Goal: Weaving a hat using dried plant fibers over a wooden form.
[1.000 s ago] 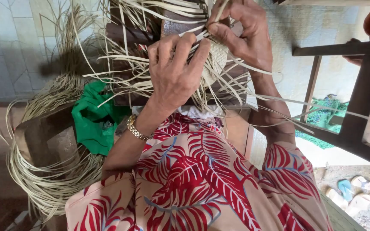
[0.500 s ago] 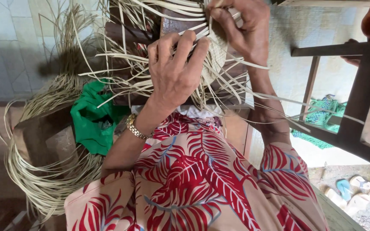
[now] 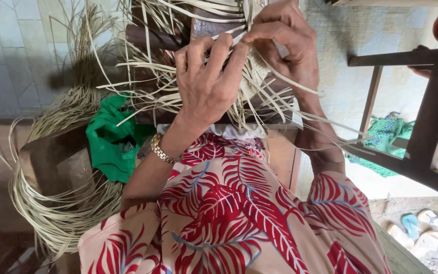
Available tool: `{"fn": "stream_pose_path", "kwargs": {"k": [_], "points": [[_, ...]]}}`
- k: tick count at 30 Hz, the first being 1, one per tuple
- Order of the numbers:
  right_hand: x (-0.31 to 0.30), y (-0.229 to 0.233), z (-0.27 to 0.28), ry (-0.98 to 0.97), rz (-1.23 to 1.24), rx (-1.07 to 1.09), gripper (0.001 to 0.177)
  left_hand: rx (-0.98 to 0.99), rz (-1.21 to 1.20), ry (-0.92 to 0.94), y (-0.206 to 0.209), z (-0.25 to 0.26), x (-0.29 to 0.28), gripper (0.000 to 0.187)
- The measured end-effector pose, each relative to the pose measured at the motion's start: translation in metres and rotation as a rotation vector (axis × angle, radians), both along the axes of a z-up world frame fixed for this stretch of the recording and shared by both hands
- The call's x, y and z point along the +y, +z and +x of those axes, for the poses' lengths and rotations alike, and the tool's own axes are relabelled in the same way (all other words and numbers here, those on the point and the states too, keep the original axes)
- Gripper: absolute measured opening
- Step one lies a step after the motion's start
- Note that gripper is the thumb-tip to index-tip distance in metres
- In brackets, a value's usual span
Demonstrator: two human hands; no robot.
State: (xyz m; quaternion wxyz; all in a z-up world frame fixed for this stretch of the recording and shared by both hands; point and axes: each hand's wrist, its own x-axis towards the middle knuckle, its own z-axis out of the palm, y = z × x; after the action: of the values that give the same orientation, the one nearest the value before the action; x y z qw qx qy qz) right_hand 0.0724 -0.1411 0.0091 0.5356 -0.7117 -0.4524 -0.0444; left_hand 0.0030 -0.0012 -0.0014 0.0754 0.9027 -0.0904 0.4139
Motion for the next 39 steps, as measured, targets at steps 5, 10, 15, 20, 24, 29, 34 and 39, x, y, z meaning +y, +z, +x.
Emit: {"fn": "stream_pose_path", "kwargs": {"k": [5,10,15,20,24,29,34,39], "points": [[-0.006,0.004,-0.004,0.03,-0.141,0.058,0.01,0.007,-0.013,-0.015,0.001,0.0,0.0,0.009],[0.01,0.0,0.002,-0.033,0.143,-0.115,0.012,0.01,-0.011,-0.021,0.003,0.0,0.0,0.011],[0.011,-0.019,0.02,-0.064,0.077,-0.23,0.016,0.014,-0.003,-0.015,0.004,0.0,0.0,0.011],[0.011,-0.016,0.021,-0.122,-0.006,-0.23,0.013,0.027,0.009,-0.017,0.006,-0.001,0.0,0.01],[0.006,-0.01,0.016,-0.211,-0.122,-0.221,0.016,0.012,0.01,-0.018,0.004,-0.001,0.0,0.012],[-0.023,-0.008,0.003,-0.029,-0.195,-0.11,0.038,-0.001,-0.014,-0.005,0.001,0.0,0.0,0.015],[-0.023,-0.009,-0.019,-0.042,-0.323,-0.143,0.046,-0.013,-0.041,-0.025,-0.001,-0.001,0.0,0.016],[-0.009,0.004,-0.023,-0.117,-0.202,-0.12,0.023,-0.017,-0.028,-0.013,-0.007,0.0,0.0,0.011]]}}
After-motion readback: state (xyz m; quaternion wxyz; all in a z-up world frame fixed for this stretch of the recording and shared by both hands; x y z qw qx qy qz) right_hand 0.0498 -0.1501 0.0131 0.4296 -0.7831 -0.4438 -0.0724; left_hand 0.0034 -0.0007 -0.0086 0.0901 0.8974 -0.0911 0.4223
